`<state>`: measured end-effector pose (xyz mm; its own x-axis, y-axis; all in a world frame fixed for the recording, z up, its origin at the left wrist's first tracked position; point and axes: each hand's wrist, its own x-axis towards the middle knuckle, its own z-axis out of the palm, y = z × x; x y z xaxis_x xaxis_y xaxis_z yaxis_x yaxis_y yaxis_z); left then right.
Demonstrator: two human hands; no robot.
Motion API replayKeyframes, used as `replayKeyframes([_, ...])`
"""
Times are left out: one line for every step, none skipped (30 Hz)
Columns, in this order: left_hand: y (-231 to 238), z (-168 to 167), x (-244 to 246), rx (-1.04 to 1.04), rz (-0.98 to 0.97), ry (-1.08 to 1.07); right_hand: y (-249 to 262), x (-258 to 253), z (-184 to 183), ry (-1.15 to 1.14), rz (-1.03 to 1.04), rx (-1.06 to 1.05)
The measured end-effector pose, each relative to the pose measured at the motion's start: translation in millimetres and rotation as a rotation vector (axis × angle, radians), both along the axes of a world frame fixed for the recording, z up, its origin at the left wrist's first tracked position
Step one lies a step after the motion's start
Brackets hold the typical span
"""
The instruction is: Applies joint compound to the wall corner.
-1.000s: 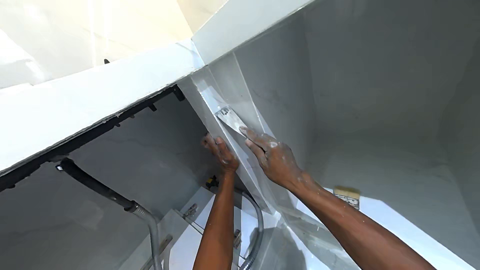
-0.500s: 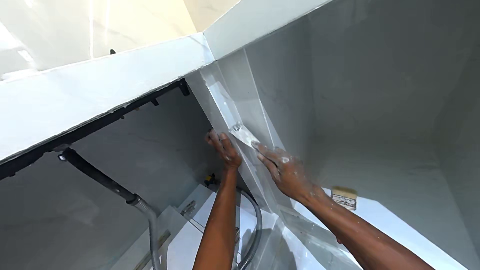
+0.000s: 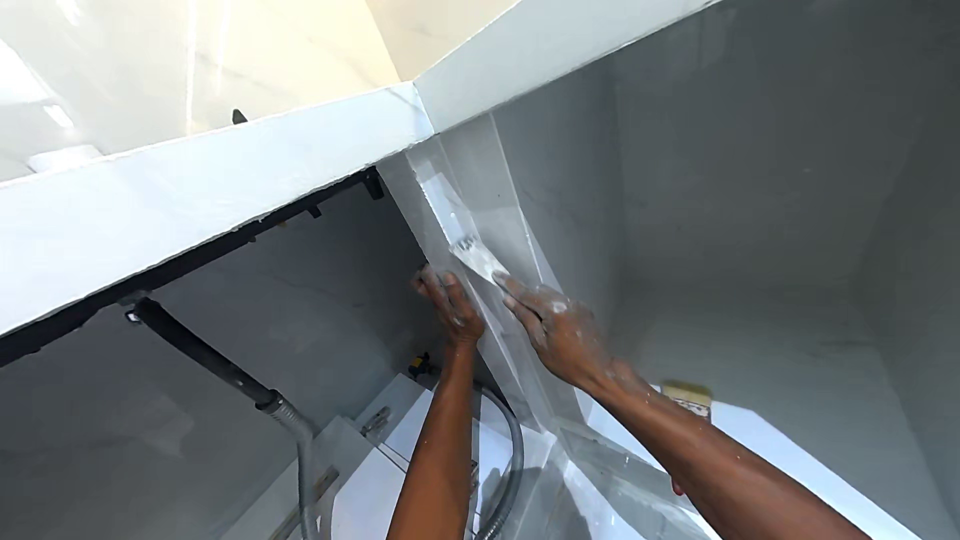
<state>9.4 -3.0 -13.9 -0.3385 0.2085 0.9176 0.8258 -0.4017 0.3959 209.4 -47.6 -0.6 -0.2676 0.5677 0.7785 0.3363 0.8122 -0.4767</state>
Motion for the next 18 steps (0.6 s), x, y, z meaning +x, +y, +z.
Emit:
replayKeyframes([0,0,0,0.0,-0.007,-0.006,0,-1,14,-0.003,0.01,-0.009])
replayKeyframes([0,0,0,0.001,-0.017,-0.012,0,0,21,-0.007,0.017,-0.022])
replayKeyframes([0,0,0,0.005,-0.028,-0.018,-1,2,20,-0.011,0.022,-0.03])
replayKeyframes([1,1,1,0.013,-0.034,-0.018,-2,5,10,-0.024,0.029,-0.044])
replayKeyframes([0,1,1,0.023,-0.035,-0.011,-3,7,-6,-0.036,0.033,-0.061])
replayKeyframes([0,2,1,0.024,-0.035,-0.007,-5,9,-24,-0.042,0.033,-0.068])
replayKeyframes([0,2,2,0.022,-0.031,-0.004,-6,9,-41,-0.039,0.027,-0.062])
replayKeyframes([-1,3,3,0.018,-0.023,-0.006,-6,9,-52,-0.029,0.021,-0.048])
replayKeyframes([-1,3,3,0.016,-0.021,-0.009,-6,8,-54,-0.021,0.013,-0.031])
replayKeyframes([-1,2,2,0.012,-0.019,-0.006,-7,7,-47,-0.016,0.008,-0.018])
replayKeyframes([-2,2,1,0.009,-0.015,-0.001,-6,5,-34,-0.013,0.001,-0.002])
replayKeyframes([-2,2,1,0.002,-0.018,-0.002,-5,4,-17,-0.01,0.001,0.012])
replayKeyframes([-2,2,1,-0.005,-0.021,0.0,-3,3,-1,-0.011,0.006,0.02])
replayKeyframes([-2,3,2,-0.002,-0.019,-0.001,-1,3,10,-0.008,0.011,0.025])
replayKeyframes([-2,3,2,0.002,-0.02,-0.003,0,3,14,-0.003,0.017,0.03])
replayKeyframes([-2,3,2,0.005,-0.021,-0.002,-1,3,11,-0.002,0.016,0.032])
replayKeyframes([-2,3,1,0.013,-0.017,0.014,-3,4,1,-0.004,0.017,0.029])
replayKeyframes([0,3,0,0.032,-0.004,0.037,-5,3,-10,-0.008,0.014,0.021])
